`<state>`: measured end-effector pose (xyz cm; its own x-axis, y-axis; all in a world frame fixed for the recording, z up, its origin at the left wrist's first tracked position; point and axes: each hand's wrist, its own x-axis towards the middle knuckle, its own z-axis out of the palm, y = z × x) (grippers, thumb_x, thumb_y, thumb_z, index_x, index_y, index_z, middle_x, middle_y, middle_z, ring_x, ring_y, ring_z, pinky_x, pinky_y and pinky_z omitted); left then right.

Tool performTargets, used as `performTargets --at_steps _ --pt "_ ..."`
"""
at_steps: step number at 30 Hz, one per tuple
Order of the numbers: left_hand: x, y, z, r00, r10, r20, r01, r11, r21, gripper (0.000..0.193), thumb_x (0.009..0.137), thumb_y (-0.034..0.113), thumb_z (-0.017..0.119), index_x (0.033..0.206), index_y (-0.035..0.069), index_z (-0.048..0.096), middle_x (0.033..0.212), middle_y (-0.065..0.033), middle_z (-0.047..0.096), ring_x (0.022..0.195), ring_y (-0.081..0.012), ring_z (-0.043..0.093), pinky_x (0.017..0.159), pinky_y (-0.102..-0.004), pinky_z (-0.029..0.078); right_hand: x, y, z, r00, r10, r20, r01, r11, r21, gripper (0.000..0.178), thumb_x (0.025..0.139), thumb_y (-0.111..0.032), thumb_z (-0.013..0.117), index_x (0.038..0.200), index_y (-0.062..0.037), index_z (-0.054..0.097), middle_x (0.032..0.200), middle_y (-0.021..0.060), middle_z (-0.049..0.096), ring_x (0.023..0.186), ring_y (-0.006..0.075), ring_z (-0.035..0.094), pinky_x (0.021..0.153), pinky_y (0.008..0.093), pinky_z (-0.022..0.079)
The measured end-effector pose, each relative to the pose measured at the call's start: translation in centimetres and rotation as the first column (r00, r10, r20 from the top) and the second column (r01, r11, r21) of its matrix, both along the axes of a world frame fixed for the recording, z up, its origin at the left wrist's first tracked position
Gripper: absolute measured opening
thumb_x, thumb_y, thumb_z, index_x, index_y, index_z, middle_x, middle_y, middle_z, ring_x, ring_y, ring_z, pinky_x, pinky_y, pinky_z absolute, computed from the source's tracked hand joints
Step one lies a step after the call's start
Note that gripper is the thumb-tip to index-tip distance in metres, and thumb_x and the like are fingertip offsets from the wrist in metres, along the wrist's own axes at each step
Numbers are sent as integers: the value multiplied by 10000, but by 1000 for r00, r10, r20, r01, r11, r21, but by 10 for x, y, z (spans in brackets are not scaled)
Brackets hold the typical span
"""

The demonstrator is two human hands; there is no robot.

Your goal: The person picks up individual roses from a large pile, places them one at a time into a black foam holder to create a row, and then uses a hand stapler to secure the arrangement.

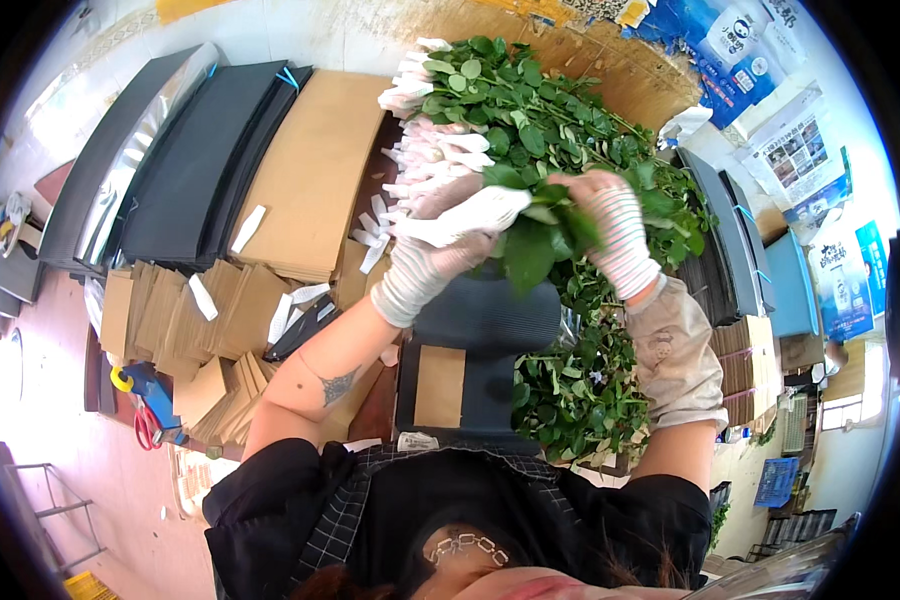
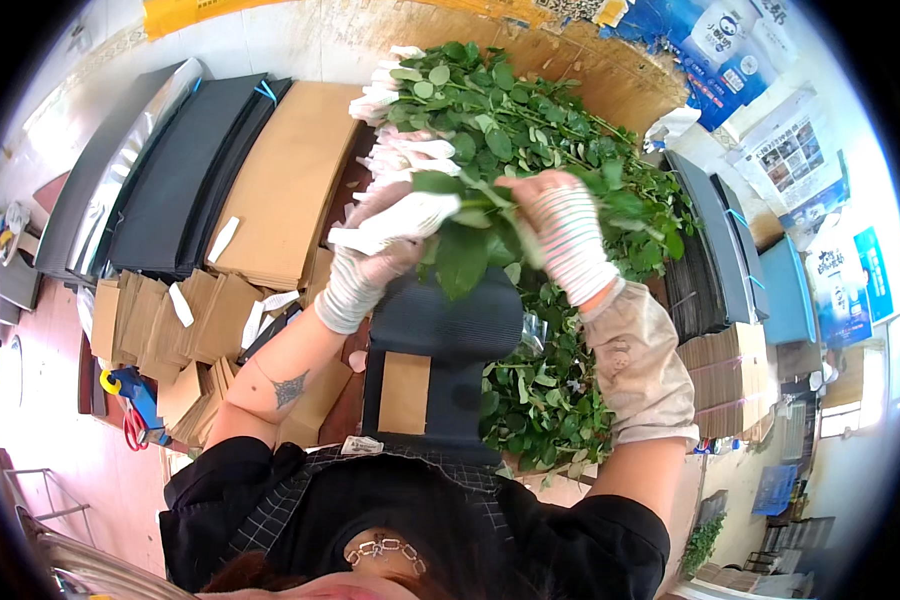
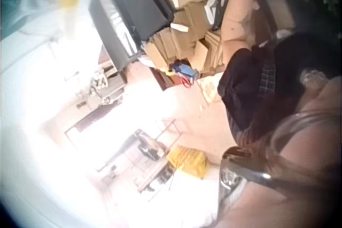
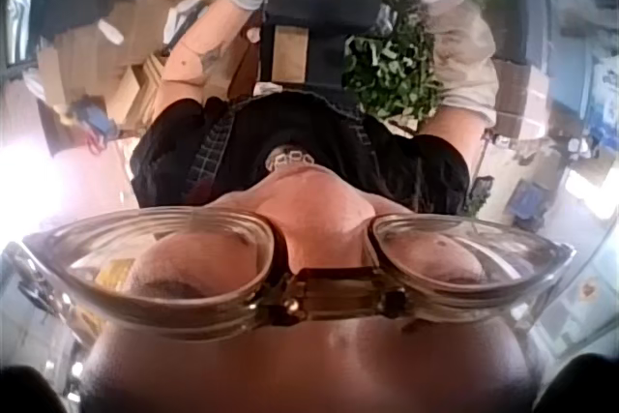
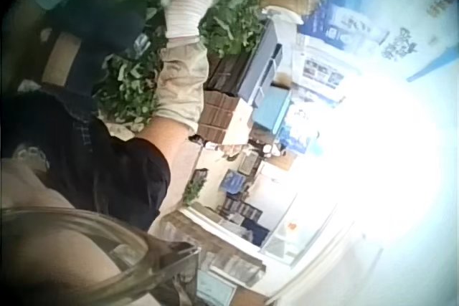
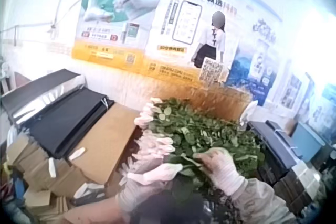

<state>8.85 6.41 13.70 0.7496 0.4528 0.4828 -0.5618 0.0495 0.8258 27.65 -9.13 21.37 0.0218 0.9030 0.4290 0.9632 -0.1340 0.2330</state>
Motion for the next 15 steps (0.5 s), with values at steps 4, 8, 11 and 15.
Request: performTargets --at_steps 4,8,11,15 --pt "-4 4 -9 971 -90 220 118 986 -118 805 758 84 735 1427 43 288 1152 -80 587 905 -118 561 825 -278 494 -1 4 -3 990 -66 127 54 994 95 575 710 -121 636 1267 -129 492 1088 58 569 1062 246 525 985 407 361" --pt "-11 1 8 993 -28 -118 35 998 56 673 722 69 750 1318 7 443 1126 -61 611 988 -131 578 869 -266 469 -21 3 -12 992 52 -114 -48 998 32 1007 631 -193 692 1476 -55 162 1493 200 220 1374 348 251 1130 437 211" --pt "-2 -11 38 962 -269 -52 256 951 -173 677 720 74 752 1317 5 439 1186 -79 582 1045 -144 559 909 -280 453 -14 -9 -8 491 -34 -871 92 996 13 866 708 -302 710 1421 -34 298 1402 224 368 1292 349 374 1074 423 298" --pt "47 -25 43 816 -310 488 258 951 173 994 600 180 885 1420 71 334 1336 -95 436 1230 -211 443 1033 -355 382 -2 11 34 -135 125 -983 555 831 30 460 865 -406 643 1147 -42 622 1160 86 604 1043 172 556 904 323 444"
